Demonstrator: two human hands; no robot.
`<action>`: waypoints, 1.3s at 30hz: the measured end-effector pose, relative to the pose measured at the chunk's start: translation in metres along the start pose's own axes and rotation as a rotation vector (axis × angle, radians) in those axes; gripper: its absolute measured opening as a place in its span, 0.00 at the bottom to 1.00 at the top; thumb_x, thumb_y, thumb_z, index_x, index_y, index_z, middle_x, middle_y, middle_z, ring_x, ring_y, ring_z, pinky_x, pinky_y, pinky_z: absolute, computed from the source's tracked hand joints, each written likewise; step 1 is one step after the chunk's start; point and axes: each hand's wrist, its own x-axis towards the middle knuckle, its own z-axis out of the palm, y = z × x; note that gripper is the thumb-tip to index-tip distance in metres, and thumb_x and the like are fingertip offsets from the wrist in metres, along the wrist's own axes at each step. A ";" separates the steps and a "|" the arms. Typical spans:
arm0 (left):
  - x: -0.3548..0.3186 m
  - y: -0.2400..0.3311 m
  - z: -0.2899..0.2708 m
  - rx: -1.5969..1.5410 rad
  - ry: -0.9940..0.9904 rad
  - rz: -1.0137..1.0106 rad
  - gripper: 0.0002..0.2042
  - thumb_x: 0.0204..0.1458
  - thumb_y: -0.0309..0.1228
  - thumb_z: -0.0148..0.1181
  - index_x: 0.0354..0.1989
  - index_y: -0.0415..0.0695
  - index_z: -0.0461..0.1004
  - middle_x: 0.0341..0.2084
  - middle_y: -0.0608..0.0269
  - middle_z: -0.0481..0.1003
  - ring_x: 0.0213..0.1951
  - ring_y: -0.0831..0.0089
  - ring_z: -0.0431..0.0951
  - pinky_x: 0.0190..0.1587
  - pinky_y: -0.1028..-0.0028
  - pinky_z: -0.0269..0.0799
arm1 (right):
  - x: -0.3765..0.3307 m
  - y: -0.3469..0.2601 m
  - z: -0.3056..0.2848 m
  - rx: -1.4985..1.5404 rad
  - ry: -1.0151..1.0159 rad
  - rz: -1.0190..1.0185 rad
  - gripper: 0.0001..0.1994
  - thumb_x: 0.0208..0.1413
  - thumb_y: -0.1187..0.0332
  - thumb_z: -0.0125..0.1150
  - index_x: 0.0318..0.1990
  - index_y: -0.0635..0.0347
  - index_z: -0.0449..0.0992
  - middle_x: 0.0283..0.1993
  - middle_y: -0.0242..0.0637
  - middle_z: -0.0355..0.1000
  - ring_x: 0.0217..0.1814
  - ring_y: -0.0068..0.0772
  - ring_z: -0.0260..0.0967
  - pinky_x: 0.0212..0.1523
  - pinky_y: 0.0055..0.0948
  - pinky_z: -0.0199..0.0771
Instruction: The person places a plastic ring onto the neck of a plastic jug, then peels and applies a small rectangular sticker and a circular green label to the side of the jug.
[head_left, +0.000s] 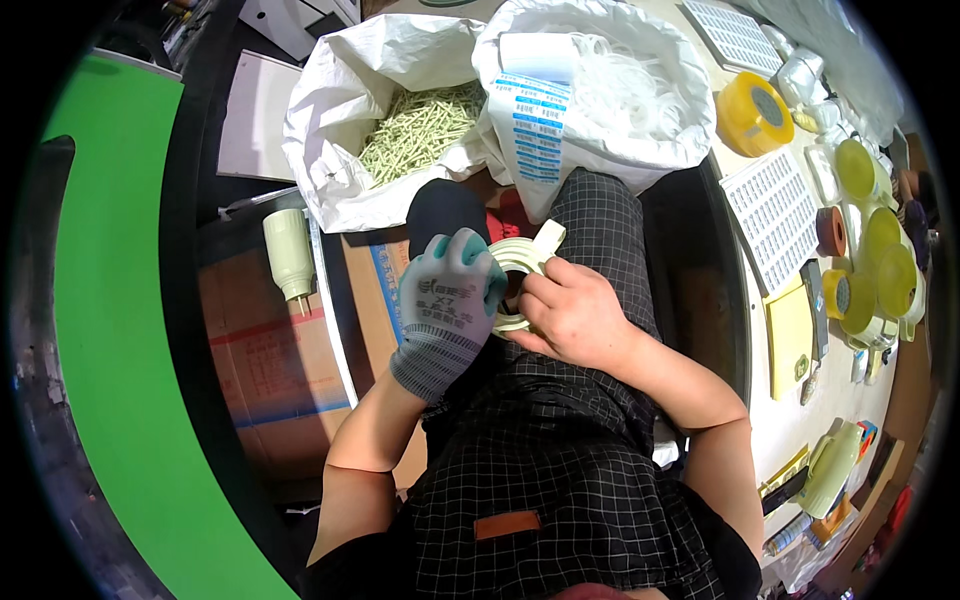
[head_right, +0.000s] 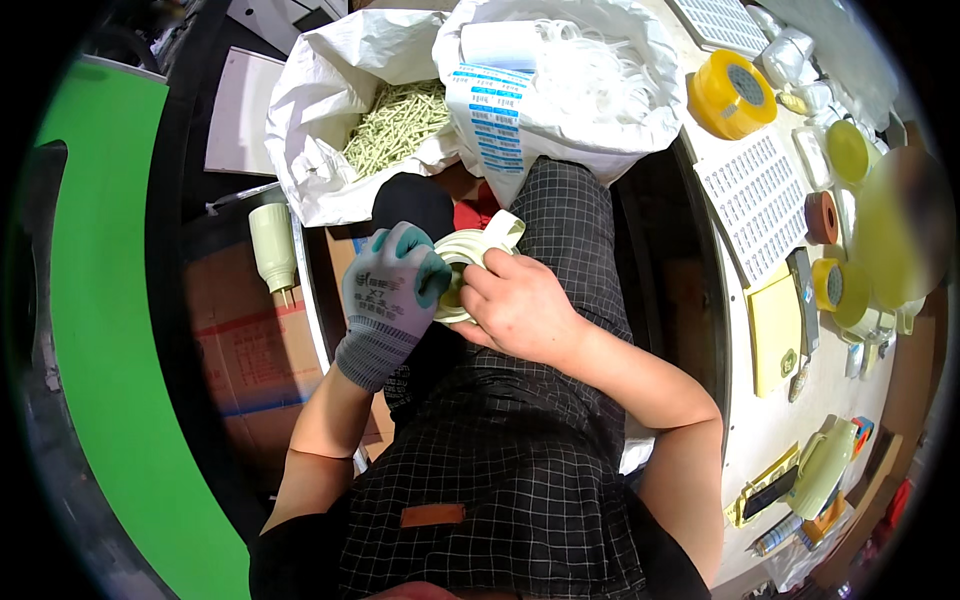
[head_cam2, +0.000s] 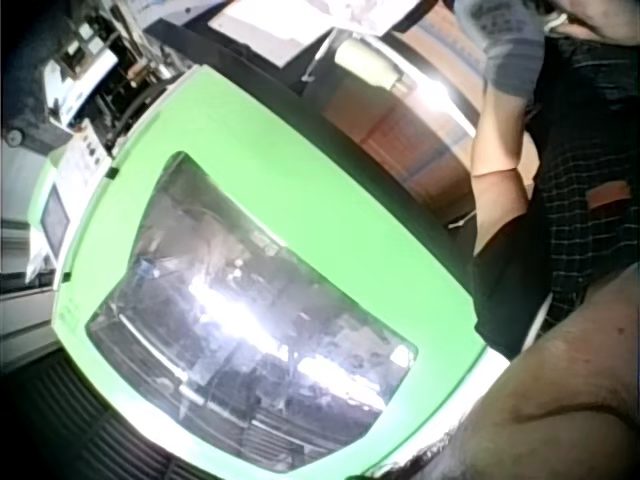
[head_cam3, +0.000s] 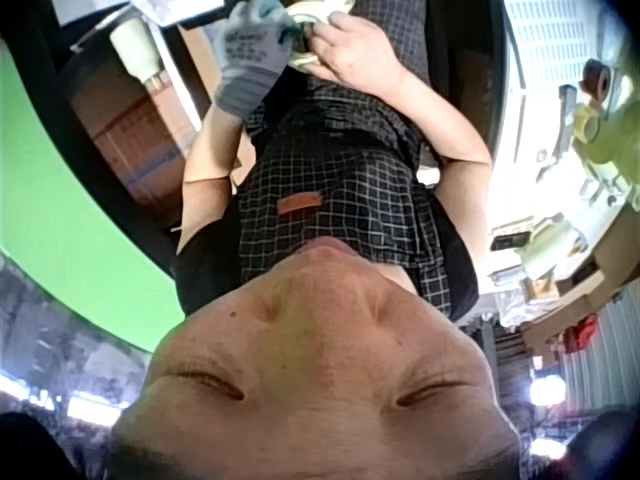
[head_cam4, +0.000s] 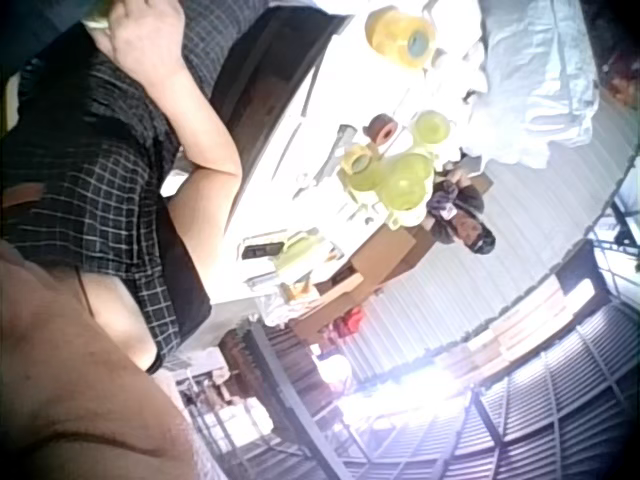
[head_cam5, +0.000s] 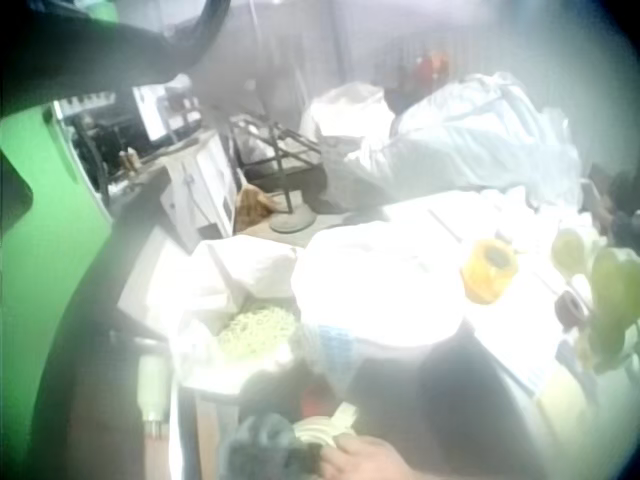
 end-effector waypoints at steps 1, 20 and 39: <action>0.000 0.001 -0.002 0.004 -0.010 0.000 0.09 0.51 0.36 0.70 0.35 0.46 0.79 0.42 0.64 0.74 0.43 0.64 0.78 0.38 0.64 0.78 | 0.000 -0.001 0.000 -0.002 -0.001 0.003 0.18 0.40 0.56 0.77 0.30 0.59 0.77 0.35 0.33 0.68 0.40 0.36 0.69 0.40 0.35 0.79; 0.008 -0.009 0.037 -1.026 0.265 0.002 0.14 0.56 0.28 0.68 0.50 0.39 0.77 0.45 0.58 0.77 0.44 0.66 0.79 0.47 0.66 0.77 | -0.039 0.009 -0.012 -0.004 0.280 0.043 0.23 0.45 0.45 0.78 0.31 0.54 0.77 0.37 0.33 0.74 0.30 0.38 0.63 0.31 0.36 0.66; 0.220 -0.093 0.088 -0.291 0.398 0.259 0.15 0.54 0.37 0.69 0.49 0.48 0.82 0.53 0.60 0.79 0.56 0.55 0.77 0.62 0.57 0.72 | -0.105 -0.027 -0.054 0.289 -0.080 0.696 0.47 0.36 0.68 0.81 0.70 0.55 0.65 0.74 0.51 0.65 0.64 0.58 0.75 0.62 0.45 0.80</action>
